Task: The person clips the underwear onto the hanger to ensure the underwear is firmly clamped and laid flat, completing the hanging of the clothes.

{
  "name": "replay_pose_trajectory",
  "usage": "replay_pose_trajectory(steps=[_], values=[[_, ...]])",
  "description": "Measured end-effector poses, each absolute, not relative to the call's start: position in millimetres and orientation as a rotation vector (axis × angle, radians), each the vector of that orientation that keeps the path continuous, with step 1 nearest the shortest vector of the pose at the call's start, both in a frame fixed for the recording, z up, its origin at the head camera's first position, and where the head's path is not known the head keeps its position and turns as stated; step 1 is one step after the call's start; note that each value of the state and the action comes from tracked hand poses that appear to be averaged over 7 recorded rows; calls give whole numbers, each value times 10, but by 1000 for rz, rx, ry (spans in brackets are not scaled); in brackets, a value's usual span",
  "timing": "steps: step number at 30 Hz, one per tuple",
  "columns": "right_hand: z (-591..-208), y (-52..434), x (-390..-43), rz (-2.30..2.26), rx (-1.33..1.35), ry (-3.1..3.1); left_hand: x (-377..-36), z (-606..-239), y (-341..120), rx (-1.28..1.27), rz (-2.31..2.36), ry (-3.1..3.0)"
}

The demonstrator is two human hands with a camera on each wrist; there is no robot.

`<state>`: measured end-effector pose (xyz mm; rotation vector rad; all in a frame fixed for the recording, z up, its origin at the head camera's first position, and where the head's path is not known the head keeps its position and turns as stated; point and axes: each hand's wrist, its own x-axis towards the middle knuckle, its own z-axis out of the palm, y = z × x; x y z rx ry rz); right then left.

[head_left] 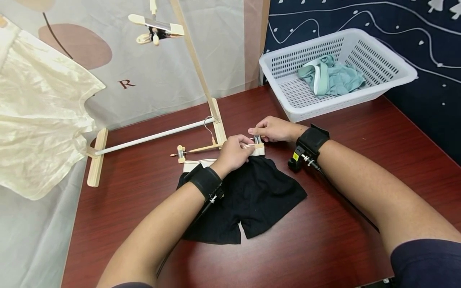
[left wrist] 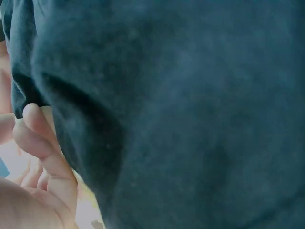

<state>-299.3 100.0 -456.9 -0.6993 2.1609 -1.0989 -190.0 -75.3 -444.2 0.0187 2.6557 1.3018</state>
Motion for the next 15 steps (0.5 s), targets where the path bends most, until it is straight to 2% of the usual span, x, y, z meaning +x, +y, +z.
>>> replay_pose_trajectory(steps=[8, 15], values=[[-4550, 951, -2895, -859, -767, 2449, -1820, -4378, -874, 94, 1106, 2786], [-4530, 885, -2774, -722, -755, 2704, -1574, -4220, -1378, 40, 826, 2973]])
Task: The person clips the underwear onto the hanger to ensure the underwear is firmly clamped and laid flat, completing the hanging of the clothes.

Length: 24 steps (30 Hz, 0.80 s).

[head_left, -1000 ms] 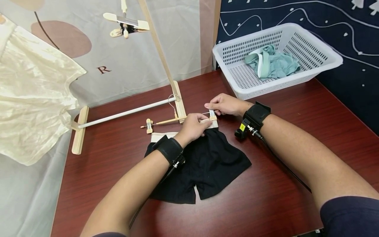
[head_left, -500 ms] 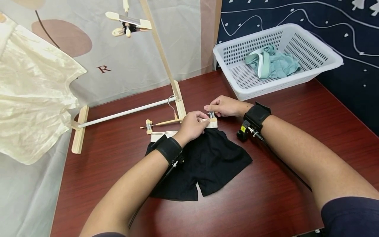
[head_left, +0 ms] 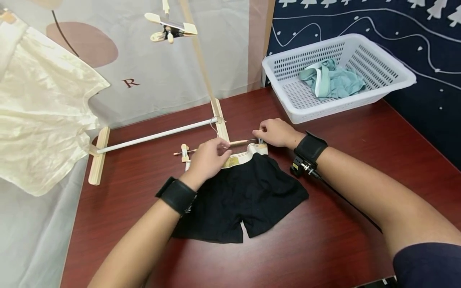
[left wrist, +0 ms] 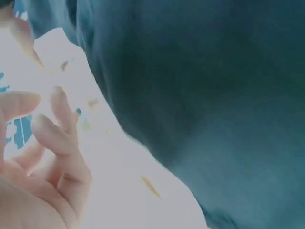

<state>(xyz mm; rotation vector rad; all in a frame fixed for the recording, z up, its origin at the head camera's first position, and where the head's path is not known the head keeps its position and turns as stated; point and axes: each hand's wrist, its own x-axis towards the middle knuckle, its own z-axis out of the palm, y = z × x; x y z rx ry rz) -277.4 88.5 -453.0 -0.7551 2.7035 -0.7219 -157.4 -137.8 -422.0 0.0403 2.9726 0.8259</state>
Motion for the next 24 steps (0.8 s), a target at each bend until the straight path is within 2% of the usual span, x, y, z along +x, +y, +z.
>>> replay_pose_trajectory(steps=[7, 13, 17, 24], values=[[-4357, 680, -2593, -630, -867, 3005, -1268, -4111, -2023, -204, 665, 3015], [-4053, 103, -2373, -765, -1172, 2950, -1125, -4121, -2436, -357, 544, 2968], [-3970, -373, -2307, -690, -1311, 2729, -1101, -4146, -2557, -348, 515, 2906], [-3991, -910, -2355, -366, -1268, 2526, -1156, -4180, -2587, -260, 510, 2878]])
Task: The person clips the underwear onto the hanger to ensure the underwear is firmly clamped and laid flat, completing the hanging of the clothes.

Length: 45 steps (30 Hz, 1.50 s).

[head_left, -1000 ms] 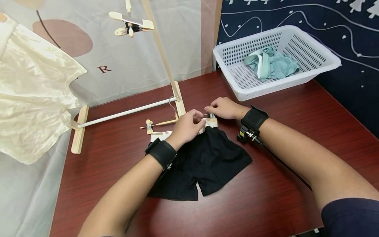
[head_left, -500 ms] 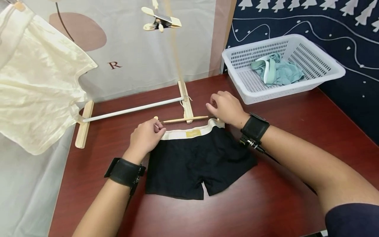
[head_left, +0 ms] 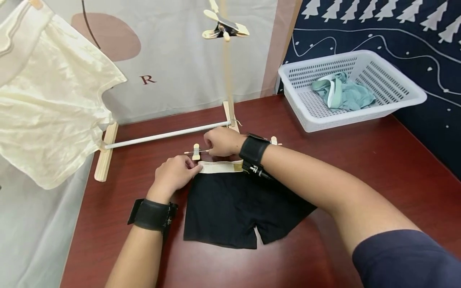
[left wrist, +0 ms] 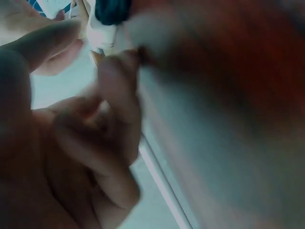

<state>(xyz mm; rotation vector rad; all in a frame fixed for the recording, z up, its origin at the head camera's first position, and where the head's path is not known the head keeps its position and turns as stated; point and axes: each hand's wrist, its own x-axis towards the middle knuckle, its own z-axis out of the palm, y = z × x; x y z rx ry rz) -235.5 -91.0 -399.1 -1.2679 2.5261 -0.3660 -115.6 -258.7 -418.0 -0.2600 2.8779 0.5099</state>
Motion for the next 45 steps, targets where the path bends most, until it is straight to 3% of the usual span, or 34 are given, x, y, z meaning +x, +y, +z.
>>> replay_pose_trajectory(steps=[5, 15, 29, 45], values=[[-4023, -1071, -2343, -213, -1250, 2474, -1153, -4173, -2586, -219, 497, 2867], [-4092, -1139, -2452, -452, -1204, 2437, -1154, -4210, -2500, -186, 461, 2911], [-3972, -1056, -2566, -877, -734, 2024, -1090, -4050, -2523, -94, 842, 2832], [-3975, -1091, -2612, -991, -739, 1814, -1060, -3934, -2557, -128, 937, 2794]])
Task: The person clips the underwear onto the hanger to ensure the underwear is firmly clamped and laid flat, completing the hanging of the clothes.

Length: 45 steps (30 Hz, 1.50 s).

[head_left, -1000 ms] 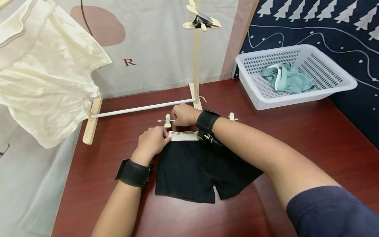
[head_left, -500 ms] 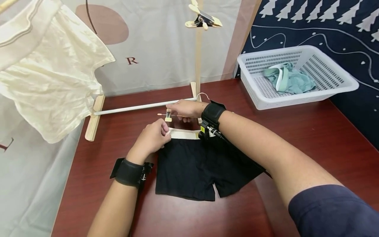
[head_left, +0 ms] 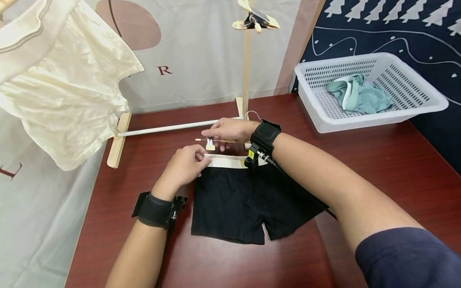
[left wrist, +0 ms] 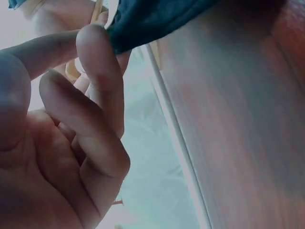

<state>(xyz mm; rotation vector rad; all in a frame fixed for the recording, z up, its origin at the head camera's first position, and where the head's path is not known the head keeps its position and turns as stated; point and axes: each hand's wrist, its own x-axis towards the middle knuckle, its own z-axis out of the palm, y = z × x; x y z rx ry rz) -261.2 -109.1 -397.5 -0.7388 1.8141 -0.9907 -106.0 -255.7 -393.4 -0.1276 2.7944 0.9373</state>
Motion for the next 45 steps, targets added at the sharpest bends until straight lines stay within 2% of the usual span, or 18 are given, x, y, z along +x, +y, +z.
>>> replay_pose_trajectory(steps=[14, 28, 45], values=[[-4013, -1018, -2625, -1075, -1018, 1837, -1067, -3902, -2625, -153, 1082, 2785], [-4026, -997, -2602, -1231, -1026, 1805, -1059, -3882, -2644, -181, 1068, 2877], [-4057, -1004, -2548, -1125, -1026, 1907, -1106, -3963, -2741, -246, 1357, 2748]])
